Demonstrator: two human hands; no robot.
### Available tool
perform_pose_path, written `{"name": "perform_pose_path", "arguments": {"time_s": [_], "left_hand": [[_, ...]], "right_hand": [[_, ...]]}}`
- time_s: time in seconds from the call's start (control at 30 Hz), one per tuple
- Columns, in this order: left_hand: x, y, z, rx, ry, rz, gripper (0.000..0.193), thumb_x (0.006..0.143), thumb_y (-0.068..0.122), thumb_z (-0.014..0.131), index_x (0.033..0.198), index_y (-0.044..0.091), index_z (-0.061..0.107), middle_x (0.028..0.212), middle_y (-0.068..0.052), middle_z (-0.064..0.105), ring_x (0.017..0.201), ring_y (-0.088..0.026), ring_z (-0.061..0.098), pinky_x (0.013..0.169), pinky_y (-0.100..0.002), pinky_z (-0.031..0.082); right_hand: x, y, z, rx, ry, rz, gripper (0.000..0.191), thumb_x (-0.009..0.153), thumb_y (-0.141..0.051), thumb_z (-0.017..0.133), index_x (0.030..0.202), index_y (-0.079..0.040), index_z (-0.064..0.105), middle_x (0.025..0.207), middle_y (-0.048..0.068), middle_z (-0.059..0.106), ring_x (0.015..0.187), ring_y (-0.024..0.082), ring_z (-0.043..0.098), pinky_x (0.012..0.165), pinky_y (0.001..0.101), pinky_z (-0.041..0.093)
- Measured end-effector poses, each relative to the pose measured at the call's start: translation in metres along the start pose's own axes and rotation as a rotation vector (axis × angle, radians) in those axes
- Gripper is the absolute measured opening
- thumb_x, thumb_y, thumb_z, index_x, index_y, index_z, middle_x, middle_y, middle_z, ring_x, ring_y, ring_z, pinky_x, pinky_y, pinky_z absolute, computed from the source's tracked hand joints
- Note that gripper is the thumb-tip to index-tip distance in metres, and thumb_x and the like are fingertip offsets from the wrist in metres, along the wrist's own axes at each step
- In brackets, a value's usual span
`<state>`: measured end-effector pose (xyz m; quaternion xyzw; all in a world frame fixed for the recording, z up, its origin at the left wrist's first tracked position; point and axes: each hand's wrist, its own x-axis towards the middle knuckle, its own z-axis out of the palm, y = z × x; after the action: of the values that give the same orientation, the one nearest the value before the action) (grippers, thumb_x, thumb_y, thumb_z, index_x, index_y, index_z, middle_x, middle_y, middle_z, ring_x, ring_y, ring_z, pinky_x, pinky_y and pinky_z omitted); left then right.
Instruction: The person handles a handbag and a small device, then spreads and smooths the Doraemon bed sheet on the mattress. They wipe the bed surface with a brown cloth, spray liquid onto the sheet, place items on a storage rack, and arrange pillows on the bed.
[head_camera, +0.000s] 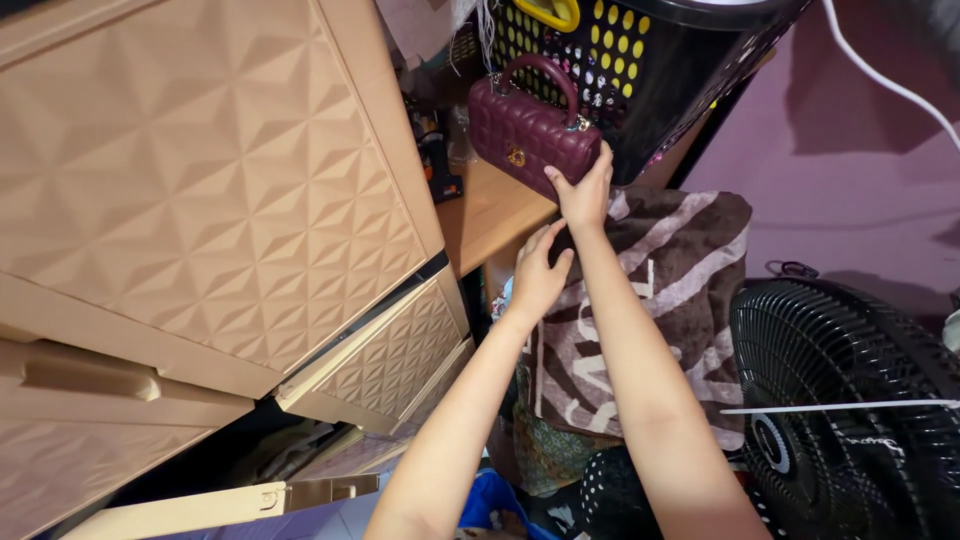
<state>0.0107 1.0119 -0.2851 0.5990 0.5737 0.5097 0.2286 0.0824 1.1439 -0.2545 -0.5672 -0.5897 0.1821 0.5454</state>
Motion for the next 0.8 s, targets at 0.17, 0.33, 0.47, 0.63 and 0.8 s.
{"name": "perform_pose_path", "arguments": {"time_s": [0.17, 0.33, 0.47, 0.63, 0.8], "left_hand": [[0.003, -0.023, -0.008, -0.02, 0.113, -0.106, 0.055, 0.093, 0.017, 0.064, 0.146, 0.009, 0.053, 0.148, -0.018, 0.058, 0.14, -0.032, 0.053, 0.117, -0.041, 0.041], [0.011, -0.049, -0.022, -0.398, 0.274, -0.323, 0.057, 0.104, 0.03, 0.052, 0.154, 0.006, 0.041, 0.152, -0.018, 0.054, 0.14, -0.028, 0.053, 0.114, -0.036, 0.04], [0.014, -0.053, -0.032, -0.581, 0.378, -0.357, 0.065, 0.106, 0.039, 0.048, 0.158, 0.004, 0.032, 0.157, -0.017, 0.047, 0.143, -0.025, 0.047, 0.115, -0.035, 0.036], [0.021, -0.051, -0.045, -0.802, 0.376, -0.533, 0.074, 0.101, 0.047, 0.047, 0.16, 0.009, 0.025, 0.158, -0.013, 0.041, 0.139, -0.024, 0.048, 0.11, -0.038, 0.043], [0.031, -0.068, -0.053, -0.88, 0.349, -0.624, 0.081, 0.098, 0.054, 0.048, 0.161, 0.015, 0.017, 0.162, -0.008, 0.039, 0.145, -0.023, 0.044, 0.111, -0.042, 0.041]], "right_hand": [[-0.031, -0.01, 0.009, -0.295, 0.346, -0.362, 0.077, 0.086, -0.031, 0.085, 0.148, -0.011, 0.045, 0.145, 0.016, 0.053, 0.129, 0.038, 0.055, 0.107, 0.0501, 0.04], [-0.035, -0.038, 0.054, -0.195, -0.407, -0.506, 0.067, 0.091, -0.022, 0.075, 0.153, -0.024, 0.049, 0.157, 0.01, 0.048, 0.14, 0.033, 0.047, 0.117, 0.0466, 0.041], [-0.028, -0.055, 0.098, -0.259, -0.693, -0.557, 0.091, 0.071, -0.02, 0.08, 0.153, -0.028, 0.041, 0.158, 0.029, 0.028, 0.142, 0.043, 0.031, 0.11, 0.0494, 0.034], [-0.031, -0.058, 0.121, -0.381, -0.708, -0.521, 0.073, 0.087, -0.016, 0.071, 0.153, -0.035, 0.049, 0.148, 0.022, 0.049, 0.139, 0.038, 0.044, 0.113, 0.0498, 0.037], [-0.033, -0.046, 0.12, -0.258, -0.66, -0.398, 0.052, 0.091, -0.019, 0.072, 0.141, -0.026, 0.061, 0.125, 0.02, 0.061, 0.119, 0.038, 0.058, 0.103, 0.0468, 0.046]]}}
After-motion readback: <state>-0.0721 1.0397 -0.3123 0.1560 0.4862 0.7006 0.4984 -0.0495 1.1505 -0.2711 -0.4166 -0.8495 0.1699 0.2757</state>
